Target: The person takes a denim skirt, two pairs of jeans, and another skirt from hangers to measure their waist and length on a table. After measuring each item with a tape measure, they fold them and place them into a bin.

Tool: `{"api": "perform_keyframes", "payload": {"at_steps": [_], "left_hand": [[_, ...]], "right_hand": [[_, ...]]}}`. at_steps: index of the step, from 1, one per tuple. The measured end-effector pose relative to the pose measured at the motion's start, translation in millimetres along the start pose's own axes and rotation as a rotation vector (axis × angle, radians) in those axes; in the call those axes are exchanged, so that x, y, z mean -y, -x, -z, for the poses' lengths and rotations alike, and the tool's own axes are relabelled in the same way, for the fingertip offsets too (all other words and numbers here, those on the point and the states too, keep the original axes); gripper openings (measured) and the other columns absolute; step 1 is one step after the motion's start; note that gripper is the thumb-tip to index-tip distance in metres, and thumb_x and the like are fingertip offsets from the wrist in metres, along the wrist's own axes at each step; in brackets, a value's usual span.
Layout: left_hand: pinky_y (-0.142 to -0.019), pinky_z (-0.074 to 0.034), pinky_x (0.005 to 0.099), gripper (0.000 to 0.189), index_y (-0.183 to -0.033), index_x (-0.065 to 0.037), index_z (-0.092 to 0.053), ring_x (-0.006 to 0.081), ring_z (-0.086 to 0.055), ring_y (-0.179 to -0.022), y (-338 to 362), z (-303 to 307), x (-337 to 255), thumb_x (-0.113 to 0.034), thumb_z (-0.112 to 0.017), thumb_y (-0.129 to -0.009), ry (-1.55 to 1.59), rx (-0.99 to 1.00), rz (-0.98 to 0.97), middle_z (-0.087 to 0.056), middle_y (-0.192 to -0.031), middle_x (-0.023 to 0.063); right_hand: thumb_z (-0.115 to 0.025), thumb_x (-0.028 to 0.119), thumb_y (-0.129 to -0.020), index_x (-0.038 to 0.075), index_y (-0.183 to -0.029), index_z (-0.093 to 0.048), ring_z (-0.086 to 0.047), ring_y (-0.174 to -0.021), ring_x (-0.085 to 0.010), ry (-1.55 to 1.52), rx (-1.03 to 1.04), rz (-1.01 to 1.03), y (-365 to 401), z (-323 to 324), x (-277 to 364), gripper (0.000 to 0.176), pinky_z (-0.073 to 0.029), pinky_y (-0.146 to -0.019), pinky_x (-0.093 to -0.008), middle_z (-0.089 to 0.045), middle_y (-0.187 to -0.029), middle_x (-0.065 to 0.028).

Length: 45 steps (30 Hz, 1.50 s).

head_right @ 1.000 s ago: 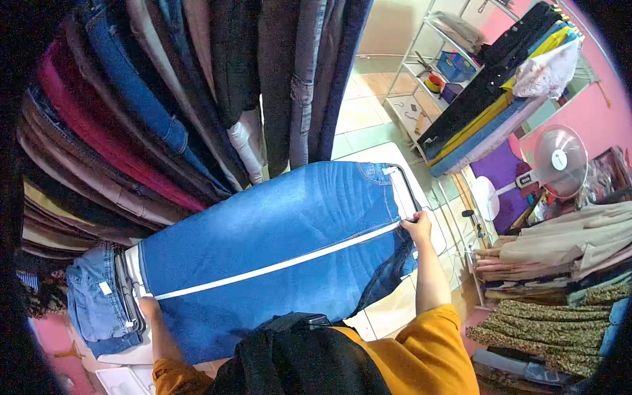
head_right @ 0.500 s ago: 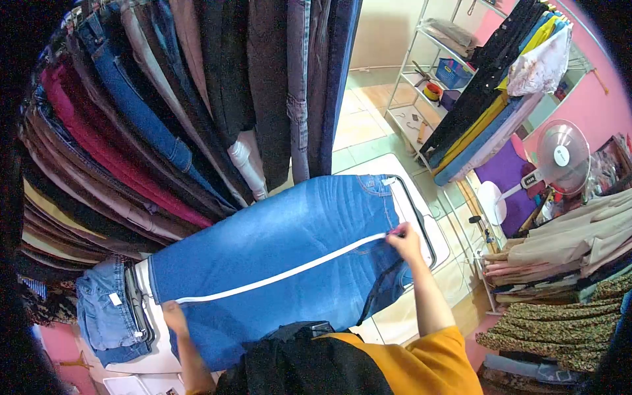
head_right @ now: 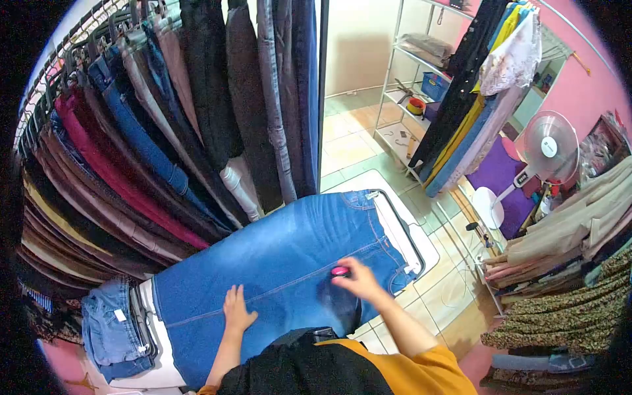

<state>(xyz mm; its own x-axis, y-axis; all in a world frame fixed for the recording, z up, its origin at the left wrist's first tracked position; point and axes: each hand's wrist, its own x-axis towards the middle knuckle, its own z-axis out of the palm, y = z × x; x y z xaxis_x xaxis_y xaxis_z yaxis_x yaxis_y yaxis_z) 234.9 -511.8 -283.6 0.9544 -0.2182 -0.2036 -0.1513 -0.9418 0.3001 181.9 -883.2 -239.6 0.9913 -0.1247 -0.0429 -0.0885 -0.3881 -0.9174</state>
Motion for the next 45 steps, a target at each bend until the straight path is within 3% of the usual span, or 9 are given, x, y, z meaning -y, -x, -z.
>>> {"api": "perform_keyframes", "payload": {"at_steps": [4, 11, 20, 25, 27, 29, 37, 39, 45], "left_hand": [[-0.102, -0.031, 0.0456, 0.084, -0.13, -0.005, -0.04, 0.0334, -0.034, -0.124, 8, 4, 23, -0.028, -0.079, -0.059, 0.031, -0.082, -0.004, -0.039, -0.133, 0.0154], [-0.084, -0.04, 0.0414, 0.034, -0.097, -0.008, -0.059, 0.0284, -0.052, -0.096, -9, -3, 38, -0.019, -0.073, -0.069, 0.018, -0.146, -0.017, -0.058, -0.097, 0.0085], [-0.079, -0.042, 0.0432, 0.017, -0.088, -0.006, -0.058, 0.032, -0.055, -0.092, 26, -12, 75, -0.013, -0.067, -0.076, -0.033, -0.189, 0.116, -0.06, -0.093, 0.0122], [-0.077, -0.044, 0.0439, 0.021, -0.091, -0.002, -0.054, 0.0368, -0.056, -0.088, 76, -3, 120, -0.007, -0.066, -0.075, 0.011, -0.257, 0.283, -0.058, -0.09, 0.0174], [-0.08, -0.043, 0.0445, 0.024, -0.093, -0.004, -0.053, 0.0349, -0.054, -0.094, 91, 13, 117, -0.005, -0.065, -0.072, 0.047, -0.236, 0.351, -0.057, -0.094, 0.0165], [-0.085, -0.04, 0.0466, 0.027, -0.093, -0.007, -0.054, 0.0314, -0.051, -0.102, 103, 30, 110, -0.003, -0.062, -0.067, -0.07, -0.239, 0.256, -0.055, -0.102, 0.0128], [-0.091, -0.037, 0.0496, 0.027, -0.095, -0.013, -0.055, 0.0266, -0.049, -0.109, 111, 9, 159, -0.002, -0.056, -0.07, -0.13, -0.242, 0.364, -0.054, -0.104, 0.0064], [-0.091, -0.036, 0.0491, 0.026, -0.096, -0.013, -0.055, 0.026, -0.049, -0.11, 109, 19, 157, -0.001, -0.054, -0.073, -0.108, -0.176, 0.418, -0.055, -0.104, 0.0059], [-0.083, -0.045, 0.0489, 0.019, -0.097, -0.009, -0.053, 0.0324, -0.053, -0.102, 121, 27, 154, -0.002, -0.048, -0.08, 0.124, -0.344, 0.343, -0.059, -0.106, 0.0097]], "right_hand": [[-0.077, 0.017, -0.066, 0.002, -0.111, -0.051, -0.059, -0.083, -0.0167, 0.052, -0.45, -0.257, 31, 134, -18, 0.054, -0.047, -0.076, -0.0294, -0.064, -0.09, -0.007], [-0.066, 0.015, -0.074, -0.001, -0.103, -0.053, -0.054, -0.089, -0.03, 0.742, -1.447, 0.061, 76, 278, 9, 0.036, -0.041, -0.082, -0.0372, -0.057, -0.098, -0.0168], [-0.068, 0.014, -0.075, 0.003, -0.12, -0.047, -0.05, -0.105, -0.0335, 0.528, -0.712, -0.1, 6, 188, -131, 0.051, -0.04, -0.091, -0.0397, -0.053, -0.111, -0.0181], [-0.068, 0.014, -0.074, 0.004, -0.121, -0.046, -0.046, -0.112, -0.0338, 0.446, -0.555, -0.166, -21, 124, -123, 0.053, -0.038, -0.094, -0.0417, -0.05, -0.116, -0.0177], [-0.068, 0.016, -0.074, 0.006, -0.12, -0.047, -0.041, -0.119, -0.0321, 0.786, -0.464, -0.367, -26, 108, -101, 0.052, -0.036, -0.095, -0.0443, -0.048, -0.12, -0.017], [-0.067, 0.017, -0.074, 0.004, -0.115, -0.049, -0.044, -0.114, -0.0324, 1.062, -0.634, -0.202, -29, 83, -107, 0.046, -0.038, -0.09, -0.0468, -0.047, -0.119, -0.015], [-0.06, 0.011, -0.072, -0.001, -0.089, -0.054, -0.055, -0.078, -0.0358, 0.63, -0.425, -0.19, -42, 40, -128, 0.022, -0.045, -0.072, -0.0414, -0.057, -0.084, -0.0197], [-0.06, 0.009, -0.072, 0.0, -0.082, -0.054, -0.055, -0.067, -0.0345, 0.563, -0.451, 0.024, -51, 55, -163, 0.015, -0.045, -0.065, -0.0408, -0.057, -0.075, -0.0177], [-0.062, 0.006, -0.081, 0.001, -0.077, -0.047, -0.041, -0.06, -0.012, 0.289, -0.468, 0.084, -31, 82, -64, 0.016, -0.039, -0.056, -0.0281, -0.046, -0.065, -0.004]]}}
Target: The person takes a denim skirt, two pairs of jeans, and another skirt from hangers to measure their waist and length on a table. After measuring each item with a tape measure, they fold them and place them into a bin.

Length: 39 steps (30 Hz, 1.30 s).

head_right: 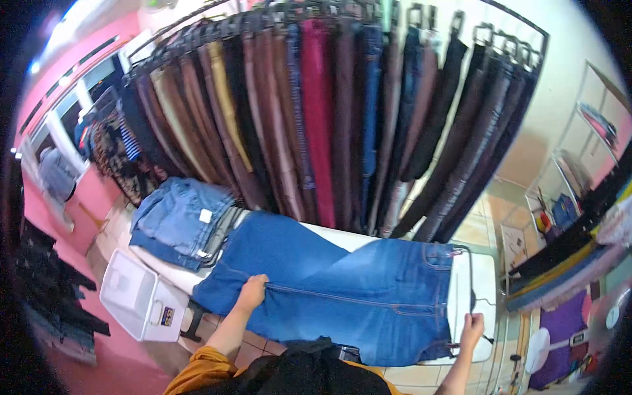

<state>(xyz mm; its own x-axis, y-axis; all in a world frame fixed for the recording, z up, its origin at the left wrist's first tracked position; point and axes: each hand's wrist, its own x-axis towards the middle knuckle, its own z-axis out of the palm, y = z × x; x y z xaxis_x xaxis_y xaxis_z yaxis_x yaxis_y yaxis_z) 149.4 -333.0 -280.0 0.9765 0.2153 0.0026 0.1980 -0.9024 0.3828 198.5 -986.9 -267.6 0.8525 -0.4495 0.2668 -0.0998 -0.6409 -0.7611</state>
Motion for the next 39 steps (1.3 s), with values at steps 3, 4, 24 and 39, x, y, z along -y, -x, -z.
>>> {"api": "perform_keyframes", "payload": {"at_steps": [3, 4, 24, 39], "left_hand": [[-0.082, -0.046, 0.0443, 0.021, -0.099, -0.007, -0.052, 0.0345, -0.054, -0.099, 28, 40, -9, -0.002, -0.052, -0.079, 0.074, -0.025, -0.134, -0.059, -0.1, 0.0148], [-0.082, -0.045, 0.0442, 0.021, -0.099, -0.006, -0.052, 0.0346, -0.054, -0.099, 40, 55, -8, -0.003, -0.053, -0.078, 0.104, -0.016, -0.175, -0.059, -0.1, 0.0153], [-0.07, -0.045, 0.0297, 0.019, -0.093, -0.001, -0.056, 0.022, -0.058, -0.074, 355, 321, 158, 0.004, -0.059, -0.074, 0.332, -0.49, 0.205, -0.059, -0.079, 0.0134], [-0.066, -0.041, 0.0274, 0.01, -0.078, 0.003, -0.052, 0.0132, -0.051, -0.07, 301, 568, 301, 0.007, -0.052, -0.07, -0.235, -0.894, 0.393, -0.05, -0.069, 0.0072]], "right_hand": [[-0.06, 0.005, -0.083, 0.003, -0.076, -0.045, -0.036, -0.059, -0.0078, -0.082, -0.025, 0.068, 6, 12, 39, 0.016, -0.034, -0.053, -0.0242, -0.041, -0.065, 0.0008], [-0.059, 0.005, -0.084, 0.003, -0.075, -0.045, -0.035, -0.059, -0.0067, -0.106, -0.026, 0.104, 12, 18, 61, 0.017, -0.032, -0.052, -0.0232, -0.039, -0.065, 0.0021], [-0.056, 0.019, -0.089, 0.008, -0.086, -0.055, -0.032, -0.044, -0.0007, -0.683, 0.594, 0.04, 201, -197, 358, 0.011, -0.022, -0.038, -0.018, -0.039, -0.058, 0.0084], [-0.057, 0.02, -0.089, 0.012, -0.079, -0.046, -0.033, -0.044, -0.003, -1.04, 1.109, -0.36, 306, -365, 530, 0.017, -0.022, -0.037, -0.0189, -0.039, -0.061, 0.005]]}}
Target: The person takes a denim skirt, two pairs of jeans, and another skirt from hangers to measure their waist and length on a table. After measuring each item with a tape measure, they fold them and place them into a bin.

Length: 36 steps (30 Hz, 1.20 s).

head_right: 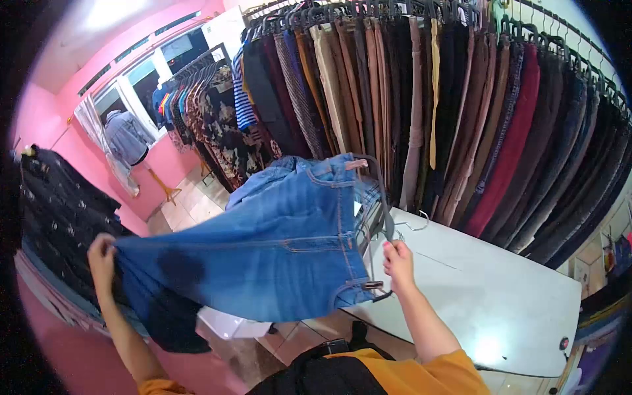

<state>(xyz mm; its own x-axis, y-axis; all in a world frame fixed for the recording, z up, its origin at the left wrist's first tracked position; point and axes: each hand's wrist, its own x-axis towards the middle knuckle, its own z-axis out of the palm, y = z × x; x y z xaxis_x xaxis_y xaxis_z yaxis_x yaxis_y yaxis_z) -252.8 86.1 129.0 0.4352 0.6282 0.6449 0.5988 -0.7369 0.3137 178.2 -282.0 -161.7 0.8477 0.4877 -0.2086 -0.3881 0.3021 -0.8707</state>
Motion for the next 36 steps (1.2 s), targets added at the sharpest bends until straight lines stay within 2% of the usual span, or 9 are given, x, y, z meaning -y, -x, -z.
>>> {"api": "perform_keyframes", "payload": {"at_steps": [3, 7, 10, 12, 16, 19, 25, 28, 36], "left_hand": [[-0.084, -0.043, 0.036, 0.023, -0.105, 0.001, -0.056, 0.0358, -0.055, -0.095, -148, -39, 39, -0.004, -0.055, -0.082, -0.359, -0.371, -0.181, -0.059, -0.102, 0.0179], [-0.1, -0.034, 0.0403, 0.041, -0.122, 0.002, -0.047, 0.0362, -0.045, -0.115, -205, -148, 60, -0.005, -0.054, -0.082, -0.346, -0.515, -0.293, -0.05, -0.122, 0.0207], [-0.101, -0.033, 0.0412, 0.038, -0.117, 0.002, -0.051, 0.0359, -0.046, -0.115, -149, -255, 22, -0.003, -0.053, -0.079, -0.048, -0.227, -0.32, -0.051, -0.121, 0.0205], [-0.101, -0.032, 0.0431, 0.041, -0.112, 0.001, -0.054, 0.0374, -0.046, -0.115, -93, -324, 13, -0.005, -0.065, -0.072, 0.071, 0.076, -0.359, -0.054, -0.117, 0.0197], [-0.102, -0.031, 0.0451, 0.063, -0.129, -0.005, -0.044, 0.0435, -0.035, -0.124, 8, -452, 24, -0.017, -0.072, -0.073, 0.24, 0.446, -0.198, -0.035, -0.134, 0.0285], [-0.104, -0.027, 0.0481, 0.069, -0.136, -0.012, -0.039, 0.0436, -0.026, -0.13, 27, -479, -21, -0.028, -0.07, -0.076, 0.306, 0.583, -0.154, -0.026, -0.142, 0.0264], [-0.098, -0.008, 0.0716, 0.069, -0.14, -0.026, -0.033, 0.0389, -0.005, -0.138, 59, -519, -57, -0.052, -0.056, -0.08, 0.148, 1.027, -0.152, -0.016, -0.15, 0.0145], [-0.097, -0.005, 0.0727, 0.065, -0.14, -0.027, -0.033, 0.0354, -0.005, -0.139, 72, -526, -38, -0.047, -0.055, -0.082, 0.164, 1.041, -0.162, -0.014, -0.151, 0.0116], [-0.097, -0.007, 0.073, 0.062, -0.137, -0.024, -0.037, 0.0342, -0.008, -0.139, 57, -535, -29, -0.042, -0.056, -0.08, 0.197, 1.153, -0.113, -0.017, -0.15, 0.0092]], "right_hand": [[-0.056, 0.02, -0.09, 0.011, -0.081, -0.044, -0.036, -0.046, -0.0048, -0.17, 0.002, -0.028, -49, -71, -6, 0.017, -0.024, -0.037, -0.02, -0.04, -0.062, 0.0036], [-0.051, 0.017, -0.092, 0.01, -0.084, -0.042, -0.039, -0.047, -0.0073, -0.249, -0.09, 0.06, -115, -109, -45, 0.014, -0.028, -0.038, -0.0223, -0.042, -0.065, 0.0009], [-0.052, 0.018, -0.091, 0.008, -0.085, -0.046, -0.047, -0.053, -0.0123, 0.001, -0.19, 0.079, -178, -75, -126, 0.013, -0.038, -0.045, -0.028, -0.048, -0.07, -0.0017], [-0.058, 0.025, -0.087, 0.006, -0.095, -0.051, -0.055, -0.064, -0.0169, 0.782, -0.598, 0.433, -207, -23, -197, 0.022, -0.045, -0.055, -0.0309, -0.054, -0.076, -0.0046], [-0.067, 0.035, -0.079, 0.003, -0.107, -0.053, -0.057, -0.075, -0.0196, 1.064, -0.829, 0.135, -174, 4, -185, 0.045, -0.047, -0.065, -0.0316, -0.058, -0.086, -0.0087], [-0.071, 0.046, -0.07, -0.003, -0.119, -0.047, -0.054, -0.104, -0.0332, 0.412, -0.587, -0.205, -166, 2, -181, 0.074, -0.041, -0.091, -0.0404, -0.055, -0.114, -0.0222], [-0.069, 0.022, -0.072, -0.001, -0.133, -0.026, -0.056, -0.106, -0.0364, 0.572, -0.371, -0.361, -129, -78, -120, 0.078, -0.043, -0.089, -0.0406, -0.057, -0.112, -0.0244], [-0.057, 0.007, -0.075, 0.001, -0.139, -0.008, -0.061, -0.084, -0.0419, 0.898, -0.359, 0.029, -140, -60, -237, 0.081, -0.048, -0.076, -0.0432, -0.06, -0.094, -0.0271], [-0.061, 0.036, -0.08, 0.005, -0.142, -0.011, -0.061, -0.091, -0.0391, 1.126, -0.29, -0.186, -136, -28, -211, 0.085, -0.047, -0.08, -0.0421, -0.063, -0.096, -0.023]]}}
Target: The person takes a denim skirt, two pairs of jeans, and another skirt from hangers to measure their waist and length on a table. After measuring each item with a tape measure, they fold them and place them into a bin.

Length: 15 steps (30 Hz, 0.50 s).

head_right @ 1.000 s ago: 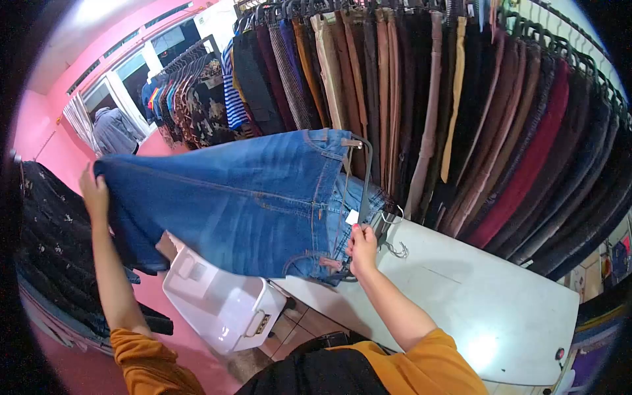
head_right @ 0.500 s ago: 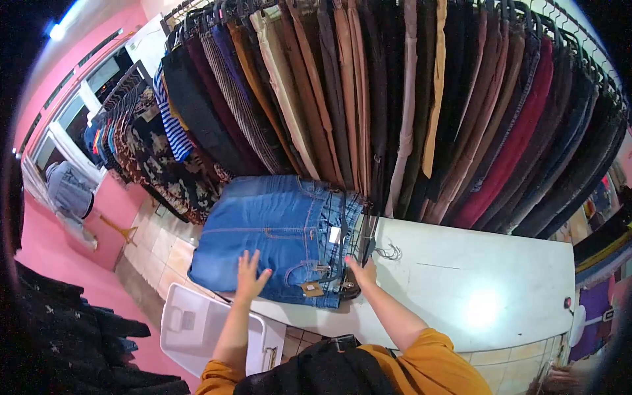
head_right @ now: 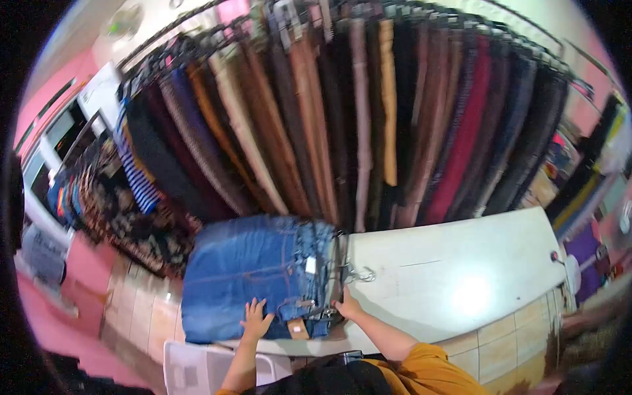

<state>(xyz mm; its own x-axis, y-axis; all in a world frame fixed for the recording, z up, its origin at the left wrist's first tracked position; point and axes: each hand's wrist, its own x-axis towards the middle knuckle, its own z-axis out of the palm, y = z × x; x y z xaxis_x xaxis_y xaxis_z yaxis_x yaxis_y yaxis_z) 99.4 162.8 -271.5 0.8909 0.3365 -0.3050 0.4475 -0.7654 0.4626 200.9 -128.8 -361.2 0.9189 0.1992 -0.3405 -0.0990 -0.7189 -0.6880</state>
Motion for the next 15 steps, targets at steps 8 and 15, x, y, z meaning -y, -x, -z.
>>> {"api": "perform_keyframes", "payload": {"at_steps": [8, 15], "left_hand": [[-0.102, -0.014, 0.0645, 0.063, -0.133, -0.004, -0.037, 0.0389, -0.019, -0.134, -12, -3, -102, -0.032, -0.056, -0.081, 0.059, -0.376, -0.199, -0.028, -0.142, 0.0216], [-0.103, -0.007, 0.0655, 0.08, -0.139, -0.008, -0.032, 0.0388, -0.013, -0.137, -12, -86, -129, -0.043, -0.058, -0.073, -0.307, -0.384, -0.39, -0.026, -0.145, 0.0174]], "right_hand": [[-0.065, 0.034, -0.081, 0.011, -0.119, -0.055, -0.062, -0.075, -0.0166, -0.449, 0.055, -0.324, 68, 82, -101, 0.046, -0.05, -0.064, -0.0296, -0.066, -0.091, -0.0103], [-0.067, 0.035, -0.078, 0.009, -0.112, -0.059, -0.063, -0.073, -0.0201, -0.328, -0.06, -0.303, 91, 182, -185, 0.043, -0.051, -0.062, -0.0327, -0.066, -0.089, -0.0119]]}}
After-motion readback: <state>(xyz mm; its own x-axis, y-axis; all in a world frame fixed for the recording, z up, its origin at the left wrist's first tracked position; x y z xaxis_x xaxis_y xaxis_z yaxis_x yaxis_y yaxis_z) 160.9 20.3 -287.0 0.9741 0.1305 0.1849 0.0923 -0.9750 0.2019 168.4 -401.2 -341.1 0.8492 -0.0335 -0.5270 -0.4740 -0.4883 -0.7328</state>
